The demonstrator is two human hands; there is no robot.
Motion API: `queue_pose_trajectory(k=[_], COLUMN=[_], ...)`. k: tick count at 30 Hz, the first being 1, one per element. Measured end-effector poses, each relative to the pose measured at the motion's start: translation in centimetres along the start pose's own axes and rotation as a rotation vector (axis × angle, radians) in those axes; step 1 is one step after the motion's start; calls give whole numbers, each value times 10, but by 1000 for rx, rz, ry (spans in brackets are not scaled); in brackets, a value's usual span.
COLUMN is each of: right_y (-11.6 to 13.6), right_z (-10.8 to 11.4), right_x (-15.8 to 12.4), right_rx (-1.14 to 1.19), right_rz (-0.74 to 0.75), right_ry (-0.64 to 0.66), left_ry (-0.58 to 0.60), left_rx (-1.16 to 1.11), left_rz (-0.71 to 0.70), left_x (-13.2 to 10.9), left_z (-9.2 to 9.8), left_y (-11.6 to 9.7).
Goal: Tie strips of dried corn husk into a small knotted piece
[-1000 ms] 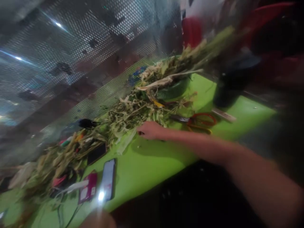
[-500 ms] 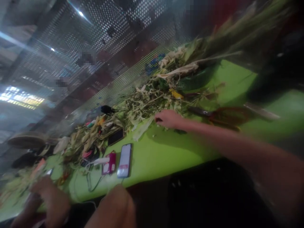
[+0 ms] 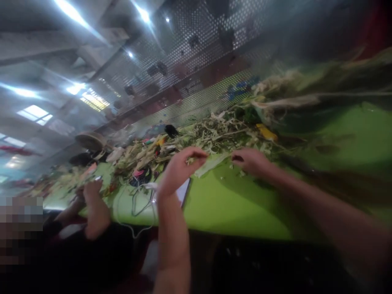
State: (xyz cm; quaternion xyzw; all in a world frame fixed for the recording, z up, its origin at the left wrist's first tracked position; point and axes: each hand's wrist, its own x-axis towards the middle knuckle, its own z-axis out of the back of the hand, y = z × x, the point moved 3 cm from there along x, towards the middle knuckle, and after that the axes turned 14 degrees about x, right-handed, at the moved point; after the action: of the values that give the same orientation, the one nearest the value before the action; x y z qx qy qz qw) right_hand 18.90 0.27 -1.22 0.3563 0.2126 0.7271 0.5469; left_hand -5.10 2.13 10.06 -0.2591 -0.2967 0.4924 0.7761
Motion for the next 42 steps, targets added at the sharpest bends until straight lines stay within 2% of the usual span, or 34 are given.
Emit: queue_pose_trajectory(k=[2,5,8,11,14,20,22,24,28,31,33,38,42], right_y=[-2,-3,-3,-3,-3,3,4,6,11,17,19,15,11], right_z=[1,2,2,2,2,9,9,7,5,6,9,11,9], right_x=[0,0,0,0,0,0,-1,-2,-4,-3,-2,-3,-4], right_rx=[-12,-24,-30,-36,-28,115,241,481,932,1053,1091,1119,1086], right_rz=[4,-5,-25,-24,-13,-80,-129,-189,-274,-251,-236,-262,-264], right_ry=[-1,15,35,43,43,5,4,6,-38,-88,-142,-256,-256], left_ry=[-2,-37,-29,-10,-4,9,23,36,139,285,329,327,217], left_rx=[183,370,434,458,330,-253,-396,-470,-485,-478,-477,-383,-257], left_rz=[-11,60,117,83,54,16,33,48,-14,-47,-48,-17,5], left_x=[21,44,47,43,42,38,34,29,15,6,4,8,11], left_z=[-17,-41,-58,-65,-66,-77,-84,-92,-106,-112,-113,-119,-128], left_y=[17,58,93,104,92,54,46,40,23,12,9,17,24])
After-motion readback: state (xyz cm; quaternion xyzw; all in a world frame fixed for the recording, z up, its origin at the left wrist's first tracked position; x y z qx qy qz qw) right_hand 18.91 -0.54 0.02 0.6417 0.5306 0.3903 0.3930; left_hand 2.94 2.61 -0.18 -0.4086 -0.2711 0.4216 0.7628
